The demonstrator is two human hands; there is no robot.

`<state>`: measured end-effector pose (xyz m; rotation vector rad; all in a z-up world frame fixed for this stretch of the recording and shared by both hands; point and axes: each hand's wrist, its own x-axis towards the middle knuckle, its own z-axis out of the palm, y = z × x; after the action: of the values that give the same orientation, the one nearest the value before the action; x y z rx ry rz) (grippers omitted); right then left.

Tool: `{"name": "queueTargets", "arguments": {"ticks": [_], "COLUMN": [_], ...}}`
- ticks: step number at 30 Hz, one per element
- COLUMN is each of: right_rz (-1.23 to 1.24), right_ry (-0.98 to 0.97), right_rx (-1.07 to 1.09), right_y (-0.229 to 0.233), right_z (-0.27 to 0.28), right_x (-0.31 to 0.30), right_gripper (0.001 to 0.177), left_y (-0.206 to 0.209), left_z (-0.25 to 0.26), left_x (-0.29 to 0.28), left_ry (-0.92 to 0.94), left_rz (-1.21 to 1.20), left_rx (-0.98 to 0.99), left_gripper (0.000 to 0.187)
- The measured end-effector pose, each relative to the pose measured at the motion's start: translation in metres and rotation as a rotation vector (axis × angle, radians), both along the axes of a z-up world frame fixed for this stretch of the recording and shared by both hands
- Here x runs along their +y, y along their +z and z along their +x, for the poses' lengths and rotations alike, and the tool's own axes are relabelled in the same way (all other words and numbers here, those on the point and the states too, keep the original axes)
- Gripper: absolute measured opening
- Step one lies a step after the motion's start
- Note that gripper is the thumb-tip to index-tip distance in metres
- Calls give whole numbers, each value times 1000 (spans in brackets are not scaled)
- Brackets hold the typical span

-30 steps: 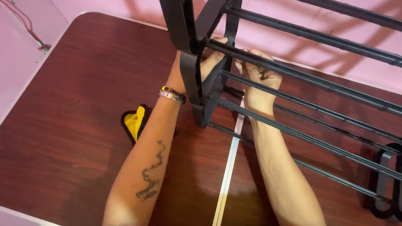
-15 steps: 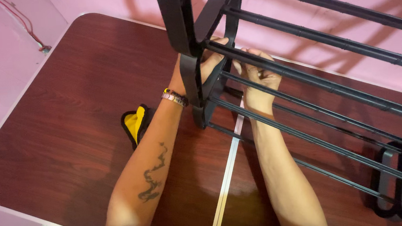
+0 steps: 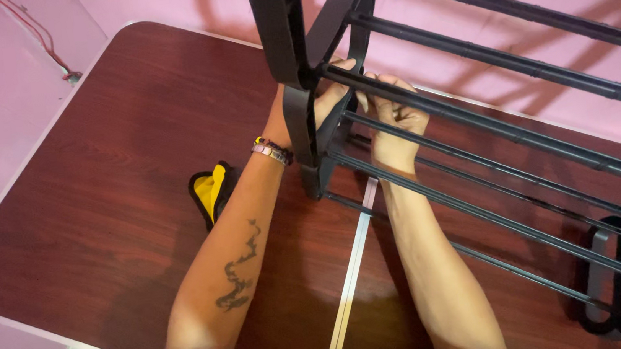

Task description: The person assembles a black metal rack by inserting vertical rods into base frames and securing them with plastic clips. They then attach horizontal bars to form shelves and adjust the structure on a wooden table.

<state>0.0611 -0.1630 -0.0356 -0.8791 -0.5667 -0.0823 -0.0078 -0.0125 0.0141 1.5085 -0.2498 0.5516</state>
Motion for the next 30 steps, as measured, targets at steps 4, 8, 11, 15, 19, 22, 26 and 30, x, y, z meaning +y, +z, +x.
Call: {"name": "queueTargets", "arguments": {"ticks": [4,8,11,15,19,22,26,30], "right_rz": [-28,-13,-9,-200,-346,-340,-531,-840], "right_ry": [-53,-28,-20,-58,-97,-90,-184,-347], "right_rx": [11,80,72,75,121,260,269,201], "right_y": [-4,1,6,6,-1,1,19,52], "right_z": [0,-2,-6,-17,-36,-57,-116,-182], "right_x": [-1,-1,-1,-24,-64,-102,-170,-252], "right_gripper": [16,16,23,42,39,30,34,22], "left_y": [-5,-23,-34,-32,-20,-9,13,60], "left_z": [1,7,10,-13,-72,-123,-168,-185], "left_x": [2,6,13,21,13,-26,-127,-208], "left_ry": [145,178,239,390,407,637,856,393], "left_rz": [167,198,225,236,-191,-315,-247,425], "left_rx": [-83,-91,-45,294,142,53,-269,-286], "left_gripper": [28,29,25,30,23,14,14,12]}}
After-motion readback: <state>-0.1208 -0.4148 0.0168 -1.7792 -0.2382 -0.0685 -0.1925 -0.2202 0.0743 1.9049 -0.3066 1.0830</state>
